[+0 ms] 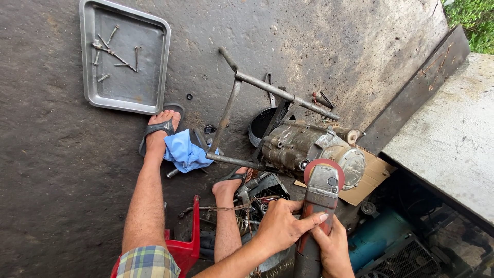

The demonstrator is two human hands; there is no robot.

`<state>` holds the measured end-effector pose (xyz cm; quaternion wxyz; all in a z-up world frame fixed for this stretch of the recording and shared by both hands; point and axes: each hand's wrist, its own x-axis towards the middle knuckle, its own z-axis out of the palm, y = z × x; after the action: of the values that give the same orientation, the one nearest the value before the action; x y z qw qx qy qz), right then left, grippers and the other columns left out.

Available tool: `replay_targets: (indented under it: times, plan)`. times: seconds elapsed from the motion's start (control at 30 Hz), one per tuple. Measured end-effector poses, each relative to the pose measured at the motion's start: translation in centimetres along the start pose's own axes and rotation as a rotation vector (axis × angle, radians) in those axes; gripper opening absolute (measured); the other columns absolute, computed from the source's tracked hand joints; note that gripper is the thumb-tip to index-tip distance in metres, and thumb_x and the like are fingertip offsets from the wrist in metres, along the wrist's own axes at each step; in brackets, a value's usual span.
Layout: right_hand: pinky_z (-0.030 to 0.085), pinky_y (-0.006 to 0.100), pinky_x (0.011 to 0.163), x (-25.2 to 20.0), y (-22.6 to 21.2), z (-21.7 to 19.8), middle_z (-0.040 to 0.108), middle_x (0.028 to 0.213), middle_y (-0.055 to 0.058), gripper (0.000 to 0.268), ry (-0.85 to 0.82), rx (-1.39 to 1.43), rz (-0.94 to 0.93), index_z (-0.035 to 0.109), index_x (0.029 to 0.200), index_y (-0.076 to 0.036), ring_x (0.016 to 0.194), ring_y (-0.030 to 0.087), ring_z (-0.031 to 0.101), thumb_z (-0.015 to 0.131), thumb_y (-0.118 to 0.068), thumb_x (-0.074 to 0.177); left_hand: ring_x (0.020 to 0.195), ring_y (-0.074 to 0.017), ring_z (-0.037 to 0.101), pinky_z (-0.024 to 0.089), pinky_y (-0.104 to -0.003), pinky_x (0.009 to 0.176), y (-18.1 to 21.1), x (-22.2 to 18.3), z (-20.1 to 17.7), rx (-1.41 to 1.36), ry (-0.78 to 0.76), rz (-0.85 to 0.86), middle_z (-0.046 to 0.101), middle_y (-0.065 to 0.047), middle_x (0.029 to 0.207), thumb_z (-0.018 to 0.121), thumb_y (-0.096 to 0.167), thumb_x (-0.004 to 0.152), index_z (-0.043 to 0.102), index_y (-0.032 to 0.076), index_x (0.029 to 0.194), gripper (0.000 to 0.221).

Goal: The person is using an angle grinder and other hand tools to modify or repair a motorcycle engine mounted on a stand.

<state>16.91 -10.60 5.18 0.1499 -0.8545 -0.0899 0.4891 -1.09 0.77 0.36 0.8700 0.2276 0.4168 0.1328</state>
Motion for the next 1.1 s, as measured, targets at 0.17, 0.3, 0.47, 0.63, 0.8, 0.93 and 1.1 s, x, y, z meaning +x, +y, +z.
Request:
replay_targets:
  times: [0.17,0.3,0.47,0.63,0.8,0.93,1.1]
  plan:
    - [0.054,0.035,0.08,-0.03,-0.04,0.43,0.072,0.102,0.012,0.046,0.034,0.005,0.024,0.063,0.12,0.003,0.09,0.017,0.067,0.072,-0.019,0.081,0.065,-0.017,0.075,0.058,-0.032,0.063,-0.38,0.2,-0.07,0.024,-0.013,-0.037,0.078,-0.01,0.077,0.074,0.05,0.082,0.081,0.008,0.097,0.045]
    - [0.055,0.036,0.077,0.01,0.42,0.27,0.072,0.102,0.013,0.046,0.048,0.015,0.066,0.063,0.121,0.004,0.088,0.019,0.067,0.072,-0.019,0.082,0.065,-0.0175,0.075,0.058,-0.032,0.062,-0.36,0.21,-0.04,0.05,-0.01,-0.064,0.078,-0.011,0.076,0.074,0.051,0.081,0.082,0.009,0.096,0.046]
    - [0.055,0.035,0.078,0.0,0.48,0.16,0.072,0.103,0.014,0.047,0.037,0.034,0.053,0.062,0.121,0.004,0.088,0.019,0.067,0.073,-0.021,0.083,0.065,-0.0171,0.076,0.058,-0.032,0.063,-0.34,0.24,-0.1,0.051,-0.007,-0.056,0.078,-0.009,0.077,0.075,0.051,0.081,0.082,0.01,0.096,0.044]
    - [0.055,0.034,0.078,-0.05,0.41,0.18,0.072,0.103,0.013,0.047,0.03,0.016,0.039,0.063,0.12,0.004,0.089,0.018,0.068,0.073,-0.022,0.082,0.065,-0.0173,0.076,0.058,-0.032,0.063,0.13,0.18,-0.18,0.055,-0.011,-0.071,0.078,-0.009,0.077,0.075,0.051,0.08,0.082,0.011,0.097,0.044]
    - [0.055,0.035,0.074,-0.23,0.25,0.41,0.071,0.1,0.013,0.046,0.042,0.045,0.057,0.063,0.118,0.003,0.086,0.018,0.067,0.073,-0.023,0.082,0.065,-0.0182,0.076,0.059,-0.033,0.062,0.04,0.09,-0.26,0.06,-0.005,-0.067,0.078,-0.01,0.077,0.075,0.05,0.081,0.082,0.01,0.097,0.044]
    - [0.055,0.035,0.073,-0.22,0.26,0.35,0.071,0.098,0.013,0.044,0.056,0.022,0.066,0.064,0.117,0.004,0.083,0.018,0.066,0.073,-0.022,0.082,0.066,-0.019,0.076,0.058,-0.033,0.063,-0.2,0.09,-0.12,0.05,0.004,-0.016,0.078,-0.011,0.078,0.075,0.05,0.082,0.082,0.01,0.097,0.044]
    - [0.055,0.035,0.072,-0.32,-0.16,0.69,0.071,0.097,0.013,0.045,0.06,0.036,0.095,0.063,0.117,0.004,0.083,0.018,0.067,0.073,-0.022,0.082,0.065,-0.0193,0.076,0.058,-0.033,0.063,-0.12,0.09,-0.14,0.061,0.0,-0.05,0.078,-0.011,0.077,0.076,0.05,0.081,0.082,0.01,0.096,0.043]
